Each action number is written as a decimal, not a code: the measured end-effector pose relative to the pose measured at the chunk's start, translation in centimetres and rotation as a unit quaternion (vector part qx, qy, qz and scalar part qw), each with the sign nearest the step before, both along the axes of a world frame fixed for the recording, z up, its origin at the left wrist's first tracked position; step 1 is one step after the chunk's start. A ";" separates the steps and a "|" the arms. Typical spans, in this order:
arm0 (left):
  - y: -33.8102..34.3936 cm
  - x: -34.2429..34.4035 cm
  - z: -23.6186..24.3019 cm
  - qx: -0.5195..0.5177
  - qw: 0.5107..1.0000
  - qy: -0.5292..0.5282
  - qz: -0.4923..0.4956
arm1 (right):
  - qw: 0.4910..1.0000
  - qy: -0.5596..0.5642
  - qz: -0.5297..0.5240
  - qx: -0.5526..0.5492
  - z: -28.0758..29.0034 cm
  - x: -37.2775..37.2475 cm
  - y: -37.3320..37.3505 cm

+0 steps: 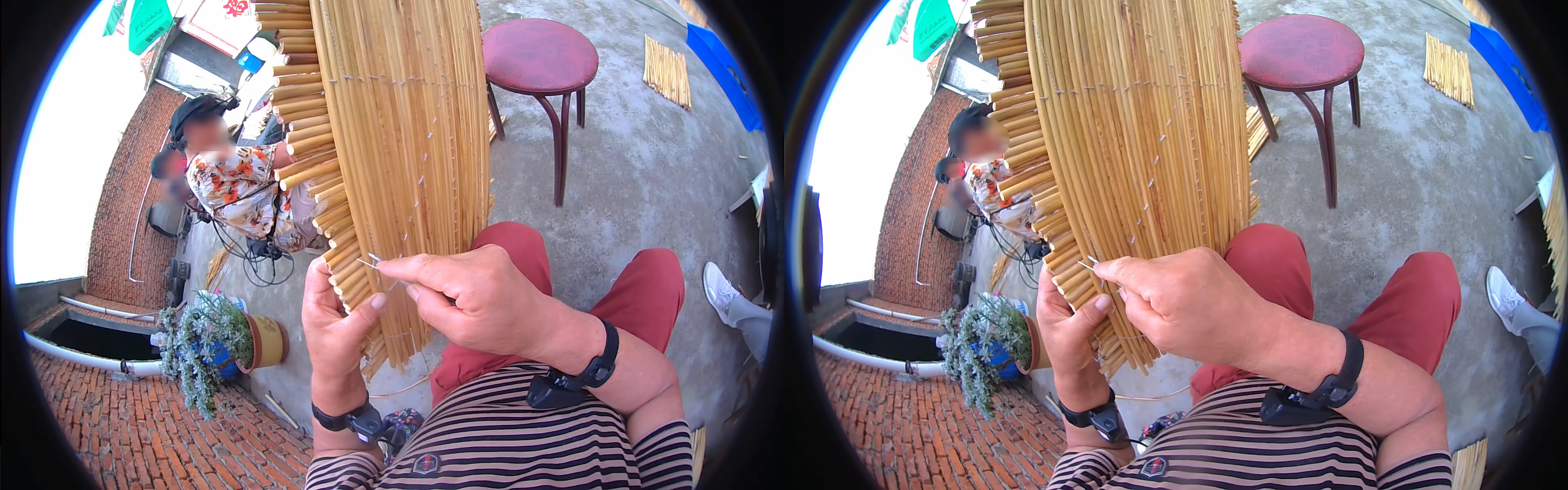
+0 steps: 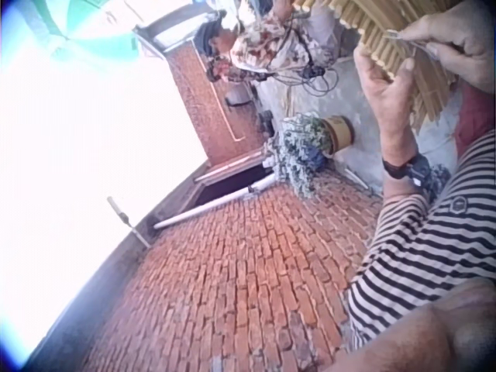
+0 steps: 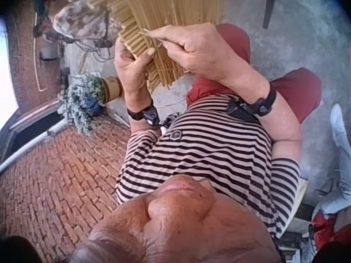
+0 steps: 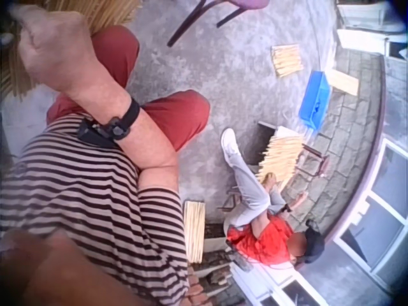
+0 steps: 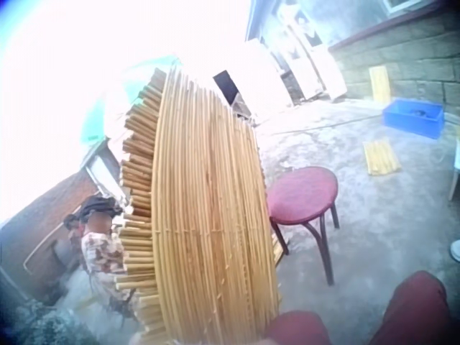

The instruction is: The person weaves together lengths of reed or bamboo by threading a white cord through the material using a needle.

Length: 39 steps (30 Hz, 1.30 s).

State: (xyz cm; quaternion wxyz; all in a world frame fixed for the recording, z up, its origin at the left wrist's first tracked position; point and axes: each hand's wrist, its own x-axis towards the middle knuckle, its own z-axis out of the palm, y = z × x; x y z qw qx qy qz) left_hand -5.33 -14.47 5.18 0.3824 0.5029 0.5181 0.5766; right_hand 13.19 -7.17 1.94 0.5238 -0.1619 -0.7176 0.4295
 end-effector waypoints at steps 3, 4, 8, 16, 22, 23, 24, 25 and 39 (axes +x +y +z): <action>0.1 0.4 -0.2 0.012 1.000 0.004 0.001 | 1.000 -0.011 0.003 -0.009 0.0 0.0 0.0; 0.2 0.5 -0.2 0.014 1.000 0.003 0.003 | 1.000 -0.018 0.007 -0.014 0.0 0.1 0.0; 0.3 0.7 -0.3 0.015 1.000 0.007 0.002 | 1.000 -0.012 -0.010 -0.002 0.0 0.1 0.2; 1.1 1.4 -0.8 0.014 1.000 0.019 0.005 | 0.999 -0.001 -0.018 -0.037 -0.4 1.7 1.2; 1.2 1.7 -0.8 0.019 0.999 0.026 0.014 | 0.999 0.005 -0.024 -0.030 -0.4 1.9 1.4; 1.2 1.7 -0.8 0.018 0.999 0.024 0.013 | 0.999 0.004 -0.024 -0.030 -0.4 2.0 1.5; 1.2 1.7 -0.8 0.017 1.000 0.023 0.013 | 0.999 0.003 -0.024 -0.030 -0.4 2.0 1.5; 1.2 1.7 -0.8 0.016 1.000 0.021 0.013 | 0.999 0.002 -0.024 -0.031 -0.4 2.0 1.5; 1.1 1.6 -0.5 0.018 0.999 0.044 0.003 | 0.998 -0.019 -0.065 0.015 0.8 2.7 2.8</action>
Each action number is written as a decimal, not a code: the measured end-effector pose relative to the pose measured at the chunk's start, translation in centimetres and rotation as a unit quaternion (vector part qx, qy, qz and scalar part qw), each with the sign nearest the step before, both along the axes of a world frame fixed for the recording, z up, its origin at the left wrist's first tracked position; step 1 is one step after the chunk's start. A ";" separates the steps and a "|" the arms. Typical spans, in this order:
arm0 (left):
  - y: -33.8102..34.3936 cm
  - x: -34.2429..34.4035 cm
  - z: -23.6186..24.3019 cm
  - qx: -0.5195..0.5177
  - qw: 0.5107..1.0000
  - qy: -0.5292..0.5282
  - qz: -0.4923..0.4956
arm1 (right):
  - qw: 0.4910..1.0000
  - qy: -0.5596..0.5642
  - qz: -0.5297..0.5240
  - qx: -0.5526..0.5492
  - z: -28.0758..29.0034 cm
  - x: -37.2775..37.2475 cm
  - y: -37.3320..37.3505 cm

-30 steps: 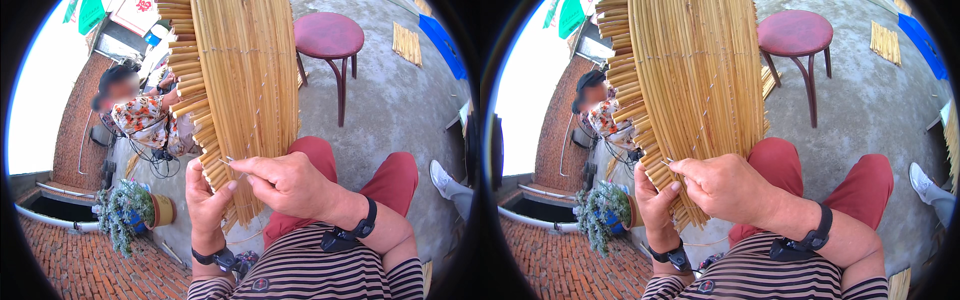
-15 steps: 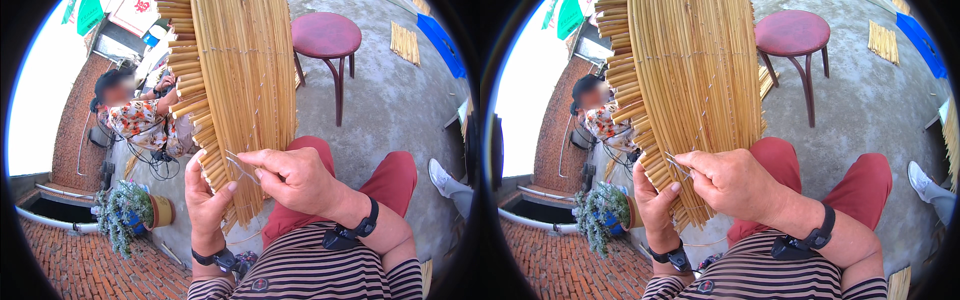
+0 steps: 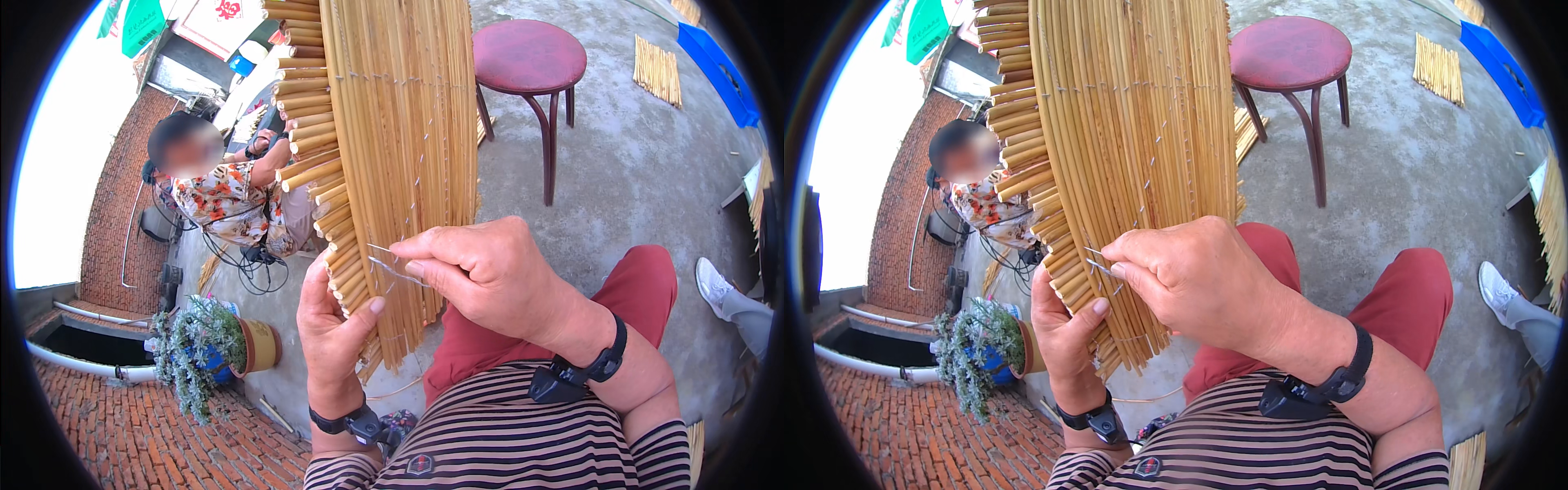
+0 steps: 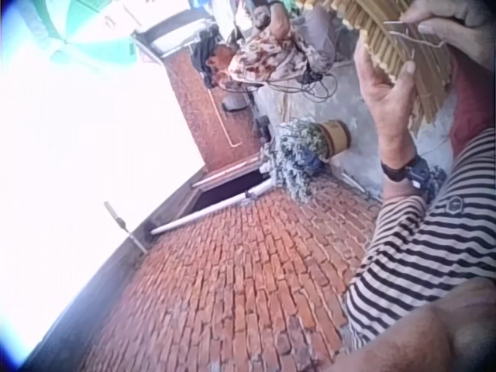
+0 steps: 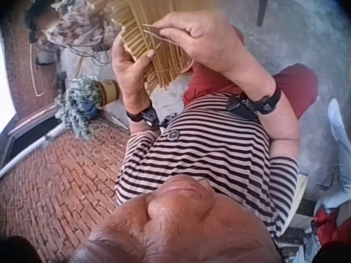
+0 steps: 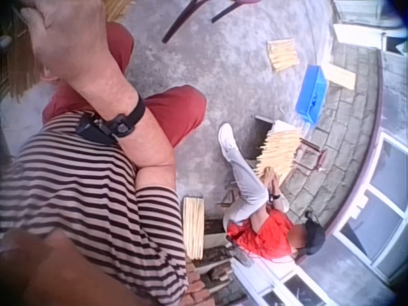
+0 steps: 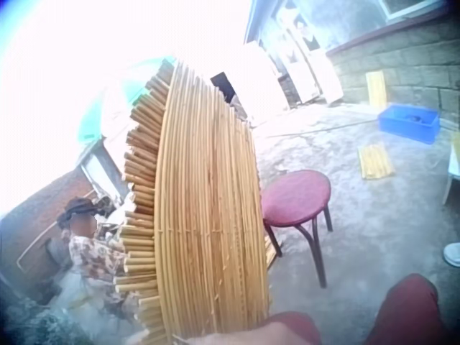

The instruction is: The person weaves together lengths of reed or bamboo by threading a white cord through the material using a needle.

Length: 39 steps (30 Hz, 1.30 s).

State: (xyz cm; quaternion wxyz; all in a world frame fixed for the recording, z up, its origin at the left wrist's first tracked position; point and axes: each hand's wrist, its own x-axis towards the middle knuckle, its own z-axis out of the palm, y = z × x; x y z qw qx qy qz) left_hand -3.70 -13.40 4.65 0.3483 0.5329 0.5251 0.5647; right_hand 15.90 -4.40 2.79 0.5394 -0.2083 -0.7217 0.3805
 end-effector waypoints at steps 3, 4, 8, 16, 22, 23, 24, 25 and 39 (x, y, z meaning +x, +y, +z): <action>-0.1 -0.3 0.2 -0.013 1.000 -0.002 0.010 | 1.000 -0.025 -0.002 0.001 0.4 0.0 0.0; 0.0 -0.5 0.2 -0.013 1.000 -0.007 0.011 | 0.999 -0.032 0.000 0.000 0.5 -0.2 -0.1; 0.6 -1.5 0.3 -0.010 0.999 -0.033 0.021 | 1.000 -0.019 0.012 -0.015 0.3 -1.0 -0.2; 1.0 -2.2 -0.4 0.003 0.998 -0.044 0.055 | 0.999 -0.024 0.035 -0.029 -0.7 -2.6 0.6; 1.1 -3.0 -0.8 0.001 0.998 -0.049 0.046 | 0.998 -0.019 0.039 -0.039 -1.3 -3.0 0.8; 1.3 -3.0 -0.9 -0.005 0.998 -0.049 0.037 | 0.998 -0.016 0.040 -0.049 -1.5 -2.7 1.2; 1.4 -3.1 -1.0 -0.005 0.998 -0.048 0.036 | 0.998 -0.014 0.043 -0.045 -1.6 -2.8 1.2; 1.4 -3.1 -1.0 -0.006 0.998 -0.047 0.035 | 0.998 -0.011 0.043 -0.043 -1.6 -2.8 1.2; 1.7 -2.8 -1.2 0.000 0.998 -0.056 0.036 | 0.998 0.057 0.031 -0.014 -2.8 -4.2 1.4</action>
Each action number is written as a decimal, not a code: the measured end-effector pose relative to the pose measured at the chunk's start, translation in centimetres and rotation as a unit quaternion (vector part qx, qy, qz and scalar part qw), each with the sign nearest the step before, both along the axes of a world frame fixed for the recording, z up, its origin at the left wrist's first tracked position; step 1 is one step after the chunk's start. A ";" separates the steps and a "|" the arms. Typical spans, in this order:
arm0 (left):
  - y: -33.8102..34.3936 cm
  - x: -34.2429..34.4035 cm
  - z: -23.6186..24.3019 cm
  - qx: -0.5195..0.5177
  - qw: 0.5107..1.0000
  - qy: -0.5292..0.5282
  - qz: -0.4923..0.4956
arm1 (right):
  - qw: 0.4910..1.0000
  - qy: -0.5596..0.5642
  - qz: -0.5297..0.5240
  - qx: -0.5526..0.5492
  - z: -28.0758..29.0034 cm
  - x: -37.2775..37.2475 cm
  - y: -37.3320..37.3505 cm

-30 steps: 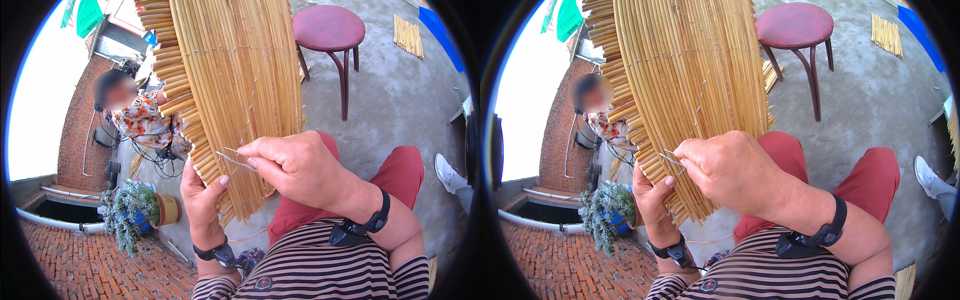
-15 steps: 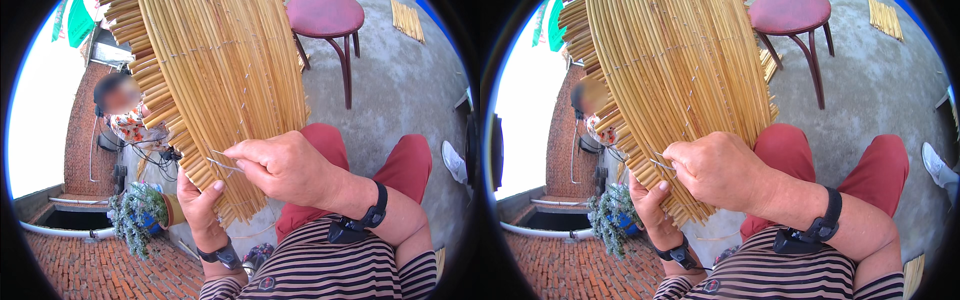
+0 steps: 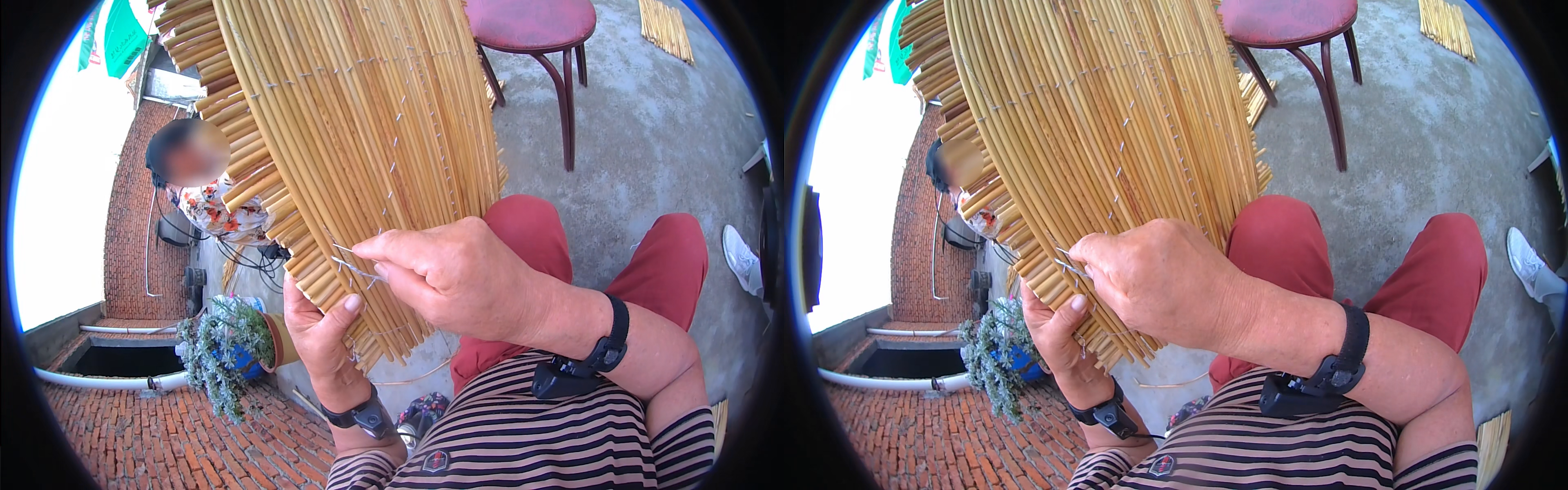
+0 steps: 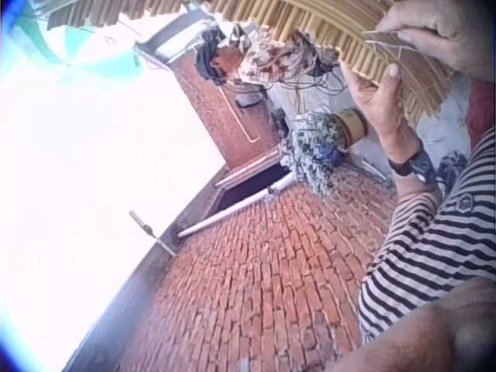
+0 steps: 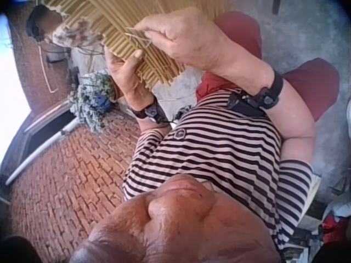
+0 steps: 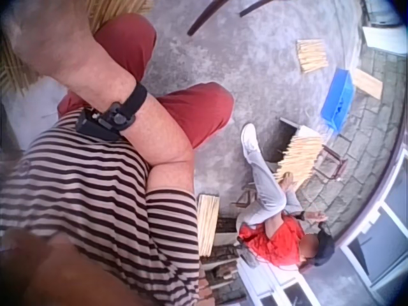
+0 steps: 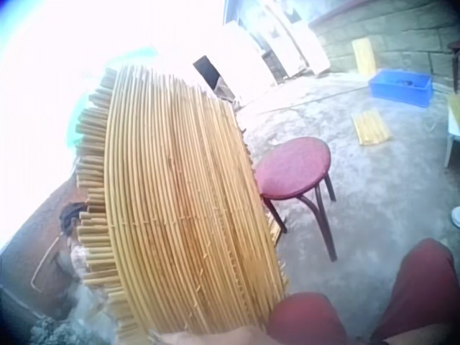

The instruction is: The person weaves together lengths of reed or bamboo by threading a white cord through the material using a needle.

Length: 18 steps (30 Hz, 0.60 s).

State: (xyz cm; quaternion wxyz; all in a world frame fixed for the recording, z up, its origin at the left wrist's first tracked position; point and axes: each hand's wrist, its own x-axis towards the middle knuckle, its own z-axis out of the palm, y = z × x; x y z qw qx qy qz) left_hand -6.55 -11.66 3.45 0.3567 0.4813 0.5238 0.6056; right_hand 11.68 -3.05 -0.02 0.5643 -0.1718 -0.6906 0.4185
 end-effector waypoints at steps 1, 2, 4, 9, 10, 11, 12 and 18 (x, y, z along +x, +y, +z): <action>0.0 0.0 0.0 0.001 1.000 0.001 0.002 | 1.000 -0.002 -0.002 0.000 0.0 0.0 0.0; -0.1 0.0 0.0 0.002 1.000 0.002 0.003 | 1.000 -0.005 -0.004 -0.001 0.0 0.1 0.0; -0.1 0.0 0.0 0.002 1.000 0.001 0.004 | 1.000 -0.001 -0.002 -0.006 0.1 0.1 0.0; -0.2 0.2 0.0 0.004 1.000 0.000 0.005 | 1.000 0.008 0.007 -0.016 0.3 0.2 0.0; -0.2 0.3 0.0 0.004 1.000 -0.001 0.005 | 1.000 0.009 0.008 -0.017 0.4 0.3 0.0; -0.2 0.3 0.0 0.005 1.000 -0.002 0.004 | 1.000 0.005 0.012 -0.019 0.4 0.3 0.0; -0.2 0.4 0.1 0.003 1.000 -0.001 0.006 | 1.000 -0.007 0.012 -0.020 0.5 0.5 0.1; -0.3 0.6 0.1 -0.005 1.000 0.016 0.007 | 0.999 -0.042 0.006 -0.021 1.0 1.3 0.1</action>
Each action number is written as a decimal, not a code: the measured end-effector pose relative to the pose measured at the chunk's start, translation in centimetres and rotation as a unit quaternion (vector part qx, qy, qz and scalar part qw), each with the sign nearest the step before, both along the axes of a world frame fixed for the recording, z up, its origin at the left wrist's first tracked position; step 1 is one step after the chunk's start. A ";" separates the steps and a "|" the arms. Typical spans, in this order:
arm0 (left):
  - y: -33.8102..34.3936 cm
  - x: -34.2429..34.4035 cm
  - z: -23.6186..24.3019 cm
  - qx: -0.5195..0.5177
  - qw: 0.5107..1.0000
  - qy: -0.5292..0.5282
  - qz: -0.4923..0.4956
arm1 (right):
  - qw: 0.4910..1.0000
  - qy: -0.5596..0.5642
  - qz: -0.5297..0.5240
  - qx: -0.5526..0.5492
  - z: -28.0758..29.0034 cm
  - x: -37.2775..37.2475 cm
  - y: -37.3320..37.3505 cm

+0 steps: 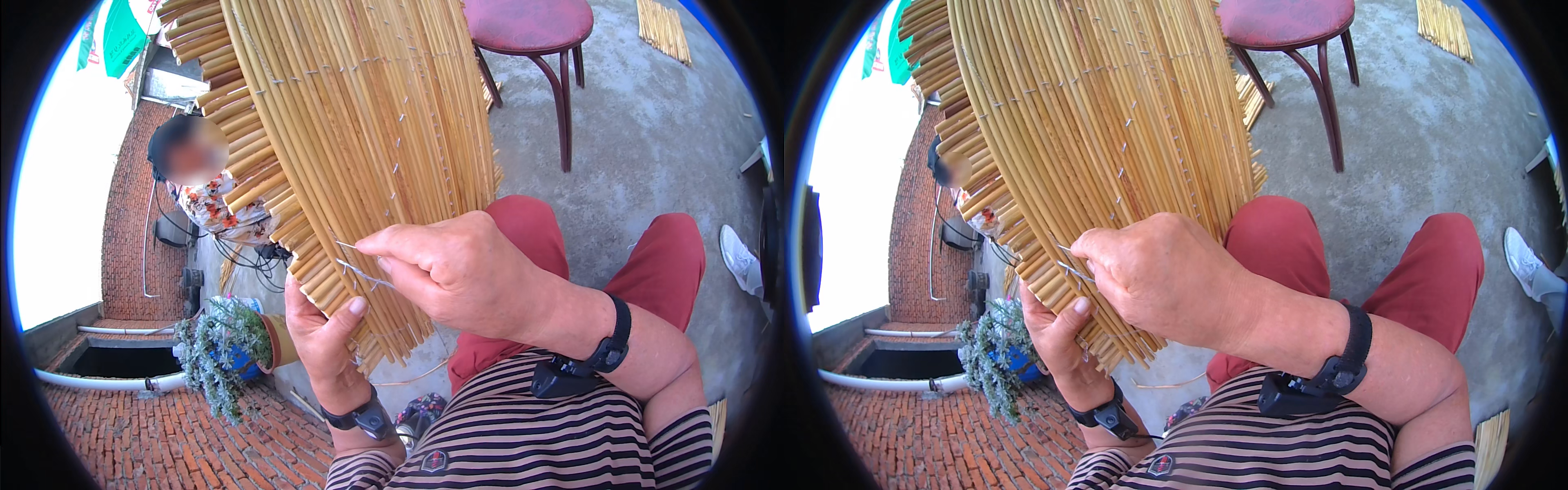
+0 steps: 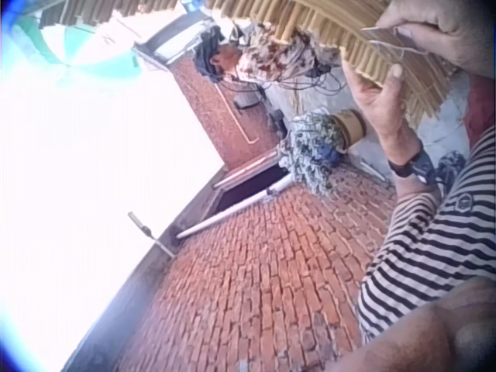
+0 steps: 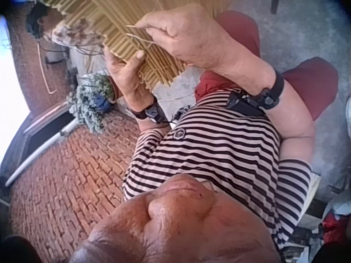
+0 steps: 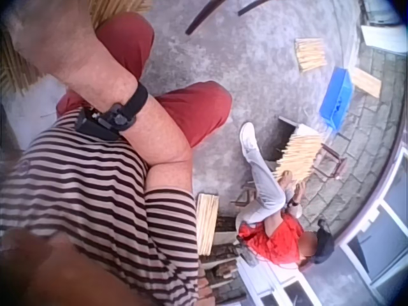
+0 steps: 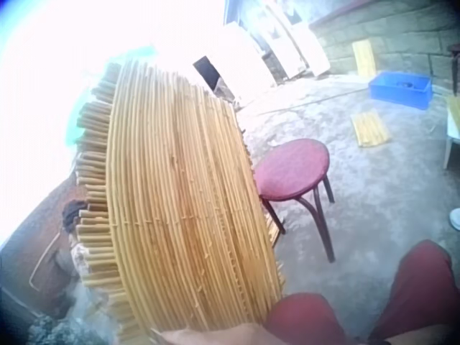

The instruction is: The person weaves together lengths of reed or bamboo by threading a white cord through the material using a needle.

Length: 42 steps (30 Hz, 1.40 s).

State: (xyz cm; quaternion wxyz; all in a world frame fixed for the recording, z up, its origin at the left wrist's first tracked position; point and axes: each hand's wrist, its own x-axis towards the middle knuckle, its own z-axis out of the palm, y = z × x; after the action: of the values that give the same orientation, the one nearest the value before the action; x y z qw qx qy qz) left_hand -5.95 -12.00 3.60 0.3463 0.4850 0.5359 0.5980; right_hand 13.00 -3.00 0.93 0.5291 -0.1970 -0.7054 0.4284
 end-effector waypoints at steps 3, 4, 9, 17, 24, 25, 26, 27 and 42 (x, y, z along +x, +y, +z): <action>-0.1 0.2 0.0 0.003 1.000 0.006 0.004 | 1.000 -0.005 -0.005 0.007 0.1 0.3 0.0; -0.1 0.4 -0.1 0.007 1.000 0.003 0.004 | 1.000 -0.006 -0.005 0.007 0.2 0.4 0.1; -0.3 1.7 -0.1 0.005 1.000 0.012 0.002 | 1.000 -0.006 -0.014 0.005 0.2 1.3 -0.2; -1.3 6.7 -2.0 0.026 0.983 0.176 -0.039 | 0.999 -0.022 0.023 -0.033 -1.9 7.2 0.1; -0.5 12.1 -7.3 0.179 0.882 0.427 -0.084 | 0.920 0.066 0.155 -0.353 -9.9 14.3 -1.5; -0.6 12.8 -8.1 0.161 0.876 0.448 -0.080 | 0.903 0.070 0.121 -0.406 -11.6 14.8 -2.1; -0.7 13.3 -8.7 0.165 0.861 0.474 -0.083 | 0.882 0.084 0.090 -0.454 -13.4 14.9 -2.7; -0.9 13.6 -9.2 0.164 0.845 0.502 -0.084 | 0.895 0.098 0.076 -0.429 -15.2 15.0 -2.9; -0.1 15.8 -10.9 0.128 0.782 0.598 -0.122 | 0.970 -0.204 -0.123 -0.037 -27.8 16.9 -3.4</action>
State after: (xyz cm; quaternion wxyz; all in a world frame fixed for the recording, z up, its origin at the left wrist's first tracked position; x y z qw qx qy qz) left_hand 9.88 -12.15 -7.29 -0.0387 0.8468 0.4900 0.2034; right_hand 29.89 -6.42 -26.89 0.4147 -0.3853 -0.7525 0.3366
